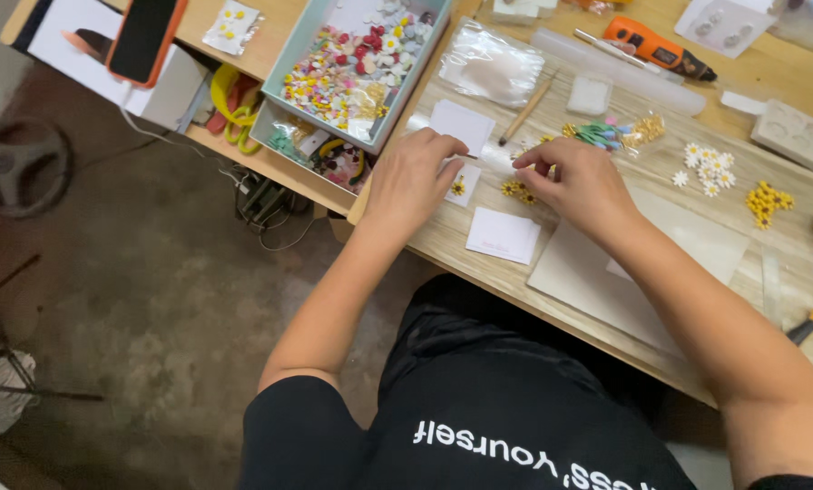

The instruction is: The person assembles flower-shaped earrings by hand. They pick up small flower charms and earring posts, attach the charms to the posts, and place the finished earrings onto small white display cards. The person repeats this process for multiple pairs of earrings.

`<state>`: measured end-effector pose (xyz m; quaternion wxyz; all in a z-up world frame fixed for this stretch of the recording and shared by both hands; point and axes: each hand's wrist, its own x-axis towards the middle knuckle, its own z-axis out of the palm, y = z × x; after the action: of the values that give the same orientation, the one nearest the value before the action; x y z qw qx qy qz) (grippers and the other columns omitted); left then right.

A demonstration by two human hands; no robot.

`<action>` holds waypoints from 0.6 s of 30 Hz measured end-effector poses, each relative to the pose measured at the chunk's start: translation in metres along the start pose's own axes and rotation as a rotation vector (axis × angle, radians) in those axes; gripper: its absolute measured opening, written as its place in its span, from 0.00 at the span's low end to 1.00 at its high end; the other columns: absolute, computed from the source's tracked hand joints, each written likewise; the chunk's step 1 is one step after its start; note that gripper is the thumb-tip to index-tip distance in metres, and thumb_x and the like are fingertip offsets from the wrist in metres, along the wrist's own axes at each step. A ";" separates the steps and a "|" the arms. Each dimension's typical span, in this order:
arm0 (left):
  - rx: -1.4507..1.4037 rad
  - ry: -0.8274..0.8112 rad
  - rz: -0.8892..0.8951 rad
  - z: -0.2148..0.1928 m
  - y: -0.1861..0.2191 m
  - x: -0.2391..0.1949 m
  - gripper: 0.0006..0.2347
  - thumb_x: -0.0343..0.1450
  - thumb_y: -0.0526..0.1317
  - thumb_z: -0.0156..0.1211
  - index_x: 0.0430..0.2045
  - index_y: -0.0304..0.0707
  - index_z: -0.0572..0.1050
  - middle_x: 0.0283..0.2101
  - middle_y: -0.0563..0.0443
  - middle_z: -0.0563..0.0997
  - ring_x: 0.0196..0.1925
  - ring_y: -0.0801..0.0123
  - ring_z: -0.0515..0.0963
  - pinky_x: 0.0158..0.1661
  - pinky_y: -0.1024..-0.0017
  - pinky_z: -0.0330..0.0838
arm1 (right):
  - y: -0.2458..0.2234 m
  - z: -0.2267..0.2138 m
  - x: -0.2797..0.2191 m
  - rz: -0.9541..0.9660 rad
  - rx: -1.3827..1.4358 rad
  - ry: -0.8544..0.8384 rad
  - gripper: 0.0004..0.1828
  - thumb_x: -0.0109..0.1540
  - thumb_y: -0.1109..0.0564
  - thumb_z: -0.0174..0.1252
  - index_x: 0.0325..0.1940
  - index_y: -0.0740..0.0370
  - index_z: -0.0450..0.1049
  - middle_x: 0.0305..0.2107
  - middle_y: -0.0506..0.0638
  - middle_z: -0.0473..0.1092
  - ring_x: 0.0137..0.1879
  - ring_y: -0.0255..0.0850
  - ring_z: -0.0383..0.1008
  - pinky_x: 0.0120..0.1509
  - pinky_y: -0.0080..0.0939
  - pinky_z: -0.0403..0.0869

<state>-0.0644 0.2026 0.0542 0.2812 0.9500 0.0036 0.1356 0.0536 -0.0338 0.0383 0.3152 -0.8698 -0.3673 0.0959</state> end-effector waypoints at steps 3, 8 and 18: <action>-0.105 -0.056 0.052 0.001 0.029 -0.001 0.04 0.72 0.40 0.60 0.37 0.46 0.80 0.35 0.47 0.80 0.43 0.49 0.82 0.44 0.56 0.77 | 0.011 -0.021 -0.019 0.010 0.030 0.037 0.07 0.64 0.55 0.64 0.46 0.54 0.82 0.29 0.52 0.73 0.33 0.48 0.73 0.42 0.49 0.73; -0.173 -0.139 0.152 0.025 0.064 0.007 0.04 0.73 0.41 0.60 0.37 0.46 0.80 0.35 0.48 0.80 0.43 0.51 0.82 0.44 0.57 0.77 | 0.027 -0.058 -0.065 0.118 0.030 0.100 0.07 0.64 0.56 0.64 0.46 0.55 0.81 0.31 0.53 0.74 0.33 0.47 0.72 0.42 0.49 0.72; -0.152 -0.424 0.339 0.108 0.131 0.021 0.19 0.66 0.43 0.69 0.51 0.42 0.74 0.43 0.45 0.75 0.49 0.47 0.78 0.45 0.53 0.77 | 0.043 -0.095 -0.155 0.321 -0.217 0.000 0.19 0.59 0.47 0.67 0.52 0.54 0.79 0.41 0.54 0.75 0.42 0.54 0.77 0.43 0.58 0.75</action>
<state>-0.0250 0.0361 0.0425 0.3192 0.9205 -0.2241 -0.0211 0.0056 -0.2103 0.0761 0.2000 -0.9461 -0.2322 0.1048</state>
